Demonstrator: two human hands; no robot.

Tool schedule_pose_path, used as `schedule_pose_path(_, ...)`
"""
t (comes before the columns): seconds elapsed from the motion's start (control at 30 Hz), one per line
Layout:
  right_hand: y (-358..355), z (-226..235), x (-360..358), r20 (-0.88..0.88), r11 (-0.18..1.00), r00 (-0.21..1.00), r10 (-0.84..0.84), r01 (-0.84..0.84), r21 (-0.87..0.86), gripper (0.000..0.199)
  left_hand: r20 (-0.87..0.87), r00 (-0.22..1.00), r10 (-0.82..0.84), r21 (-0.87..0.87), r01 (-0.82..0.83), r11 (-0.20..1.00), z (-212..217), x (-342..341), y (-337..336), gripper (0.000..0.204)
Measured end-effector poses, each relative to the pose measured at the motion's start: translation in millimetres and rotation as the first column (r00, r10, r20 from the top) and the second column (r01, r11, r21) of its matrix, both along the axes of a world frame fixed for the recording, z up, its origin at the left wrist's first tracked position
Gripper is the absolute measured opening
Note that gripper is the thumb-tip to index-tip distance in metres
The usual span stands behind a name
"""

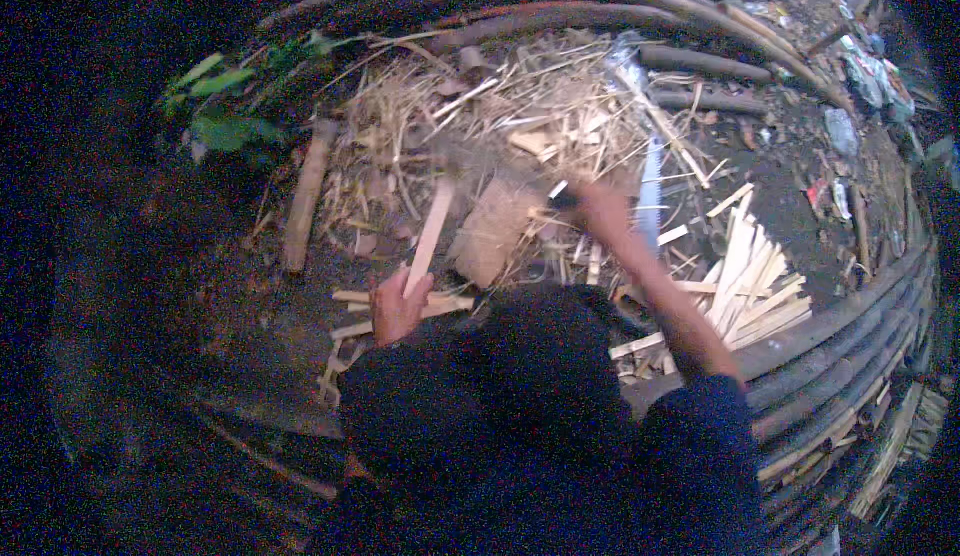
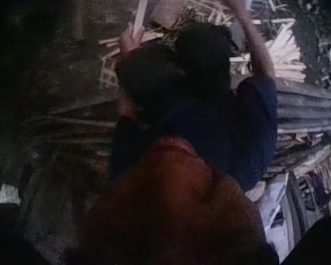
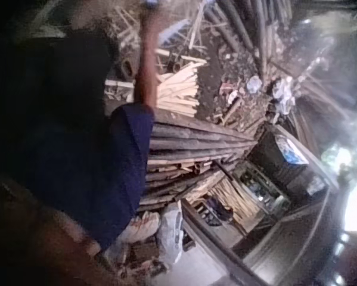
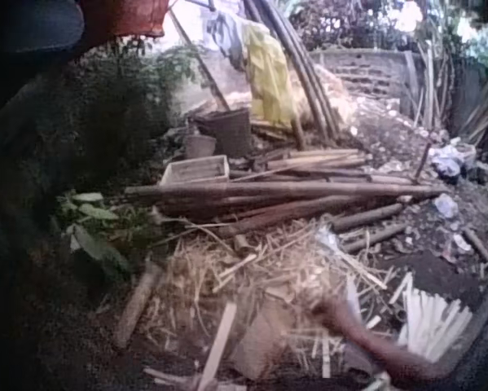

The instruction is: The person uses a knife to split thin wooden sticks into smaller pieces. They repeatedly pick up sticks, position them, and split them with the knife, then gather the resulting pieces into a pile.

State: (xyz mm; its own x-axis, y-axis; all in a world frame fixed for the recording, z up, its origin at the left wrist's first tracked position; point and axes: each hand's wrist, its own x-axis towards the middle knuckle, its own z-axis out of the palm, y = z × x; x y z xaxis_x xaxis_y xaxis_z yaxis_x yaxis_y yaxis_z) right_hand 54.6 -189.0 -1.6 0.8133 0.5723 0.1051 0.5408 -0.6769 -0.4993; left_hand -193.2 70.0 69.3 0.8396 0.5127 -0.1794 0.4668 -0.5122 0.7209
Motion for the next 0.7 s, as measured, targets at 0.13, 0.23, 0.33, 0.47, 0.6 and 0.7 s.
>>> schedule_pose_path(0.13, 41, 25, -50, 0.021, 0.955, 0.987, 0.159, -0.148, -0.256, 0.050, -0.017, 1.000, 0.004, 0.149, -0.002, 0.989, 6, 25, 2, 0.027)
schedule_pose_path(0.23, -5, 4, 39, -0.057, 0.938, 0.938, -0.342, 0.337, -0.081, 0.034, 0.079, 0.996, 0.031, 0.102, -0.039, 0.994, 18, 12, -11, 0.018)
schedule_pose_path(0.33, -61, -13, 57, -0.252, 0.905, 0.875, -0.412, 0.425, -0.005, 0.034, 0.287, 0.948, 0.136, -0.094, -0.114, 0.989, -20, 28, 4, 0.011)
schedule_pose_path(0.47, 26, 14, -47, -0.337, 0.936, 0.938, -0.086, 0.192, 0.296, 0.047, 0.466, 0.799, 0.380, -0.658, 0.026, 0.753, -49, 125, -15, 0.009)
schedule_pose_path(0.6, 16, 10, -89, -0.541, 0.798, 0.835, -0.096, 0.389, 0.460, 0.045, 0.406, 0.845, 0.347, -0.818, 0.166, 0.551, -64, 194, -90, 0.017)
schedule_pose_path(0.7, -13, -13, -100, -0.553, 0.670, 0.781, -0.290, 0.579, 0.465, 0.042, 0.327, 0.930, -0.167, -0.681, 0.354, 0.640, -62, 189, -131, 0.026)
